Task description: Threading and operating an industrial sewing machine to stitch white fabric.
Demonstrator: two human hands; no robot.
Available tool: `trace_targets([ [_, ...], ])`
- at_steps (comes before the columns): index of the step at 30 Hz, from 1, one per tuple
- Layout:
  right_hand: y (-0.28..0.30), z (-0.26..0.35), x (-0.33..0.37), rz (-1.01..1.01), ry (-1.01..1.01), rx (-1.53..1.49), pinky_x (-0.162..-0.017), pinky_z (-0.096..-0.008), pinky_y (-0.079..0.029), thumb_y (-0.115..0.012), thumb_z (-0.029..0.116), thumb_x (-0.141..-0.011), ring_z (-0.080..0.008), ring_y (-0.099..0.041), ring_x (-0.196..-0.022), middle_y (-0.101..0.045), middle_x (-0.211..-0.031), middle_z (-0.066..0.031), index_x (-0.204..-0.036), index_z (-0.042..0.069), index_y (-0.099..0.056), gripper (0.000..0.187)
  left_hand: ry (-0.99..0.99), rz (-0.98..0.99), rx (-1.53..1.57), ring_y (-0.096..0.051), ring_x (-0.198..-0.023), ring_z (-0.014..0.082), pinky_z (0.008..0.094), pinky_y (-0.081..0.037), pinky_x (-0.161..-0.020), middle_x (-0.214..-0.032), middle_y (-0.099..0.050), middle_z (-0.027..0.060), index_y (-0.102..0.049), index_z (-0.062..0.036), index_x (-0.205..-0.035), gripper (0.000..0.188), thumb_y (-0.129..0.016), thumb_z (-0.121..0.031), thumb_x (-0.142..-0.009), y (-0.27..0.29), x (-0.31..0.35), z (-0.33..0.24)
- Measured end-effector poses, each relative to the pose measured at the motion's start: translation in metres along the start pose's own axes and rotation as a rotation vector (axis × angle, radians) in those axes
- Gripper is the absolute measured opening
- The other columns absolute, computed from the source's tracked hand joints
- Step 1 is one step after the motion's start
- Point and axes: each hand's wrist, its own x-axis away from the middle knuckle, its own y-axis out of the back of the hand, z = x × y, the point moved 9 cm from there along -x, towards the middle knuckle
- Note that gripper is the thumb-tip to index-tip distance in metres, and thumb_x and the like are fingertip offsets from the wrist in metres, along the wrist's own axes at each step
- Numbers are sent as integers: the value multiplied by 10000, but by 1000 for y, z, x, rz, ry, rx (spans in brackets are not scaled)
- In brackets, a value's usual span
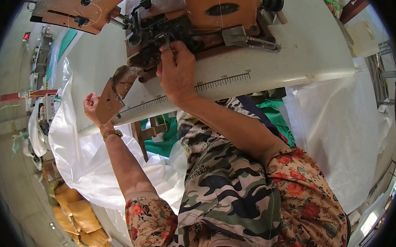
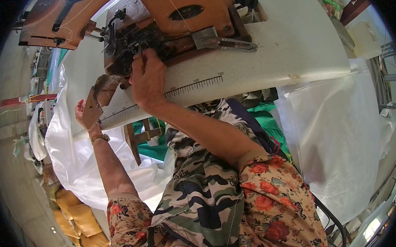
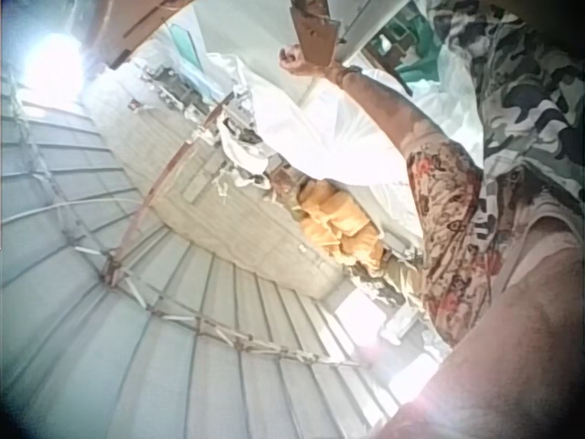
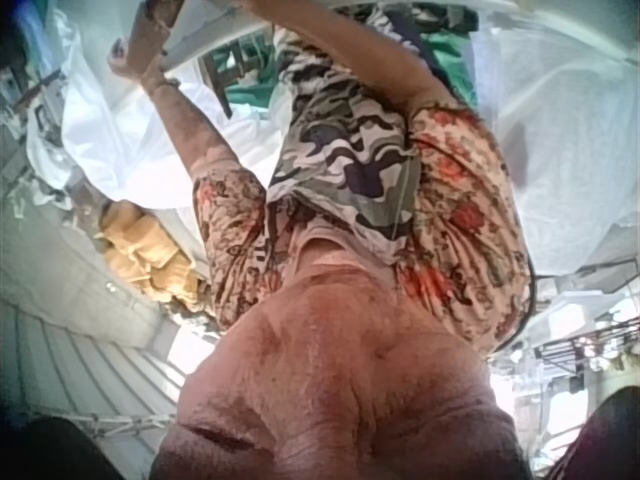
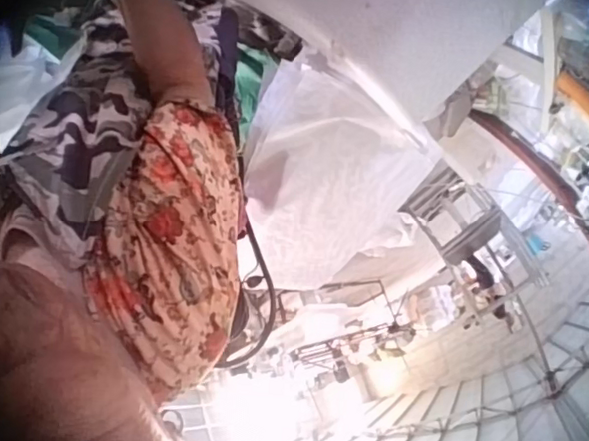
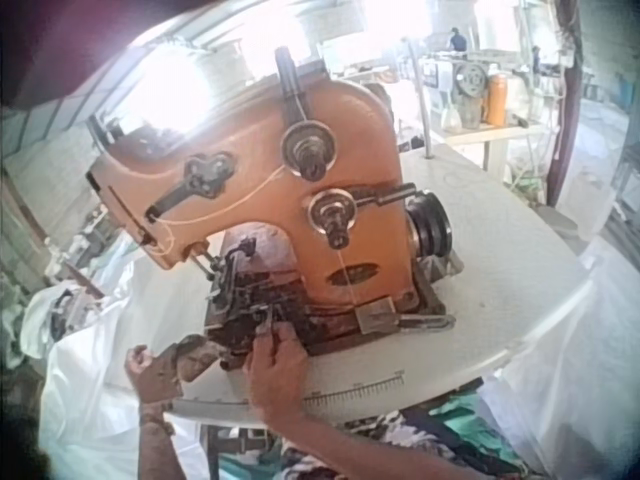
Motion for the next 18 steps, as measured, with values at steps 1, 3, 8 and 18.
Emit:
trace_targets([
  [1, 0, 0, 0, 0, 11, 24, -328, -248, -321, -465, 154, -891, -84, -434, -394, -468, -504, -30, -855, 11, -512, 154, -5, 0, 0, -526, -602, 78, 205, -448, -536, -705, -586, 26, -554, 21, -956, 164, -580, -117, -871, 1, -1, 2],
  [3, 0, 0, -2, -21, 55, 32, -328, -247, -325, -466, 162, -890, -85, -437, -396, -469, -504, -30, -854, 12, -513, 161, -10, 1, -1, -524, -601, 77, 204, -447, -537, -705, -585, 26, -554, 21, -954, 162, -580, -117, -871, 0, -2, 2],
  [8, -1, 0, -1, 2, 5, 12, -328, -252, -329, -467, 169, -891, -87, -445, -401, -473, -505, -32, -854, 8, -515, 172, 30, 6, 97, -520, -602, 74, 202, -441, -533, -701, -583, 22, -556, 19, -940, 155, -580, -119, -872, -2, -1, 7],
  [18, -3, -2, -1, -7, 2, 27, -325, -241, -339, -472, 164, -892, -76, -446, -405, -476, -510, -23, -870, 37, -530, 141, 24, -8, 30, -520, -616, 78, 203, -438, -549, -713, -580, 21, -558, 16, -942, 157, -579, -123, -872, -2, 2, 0],
])
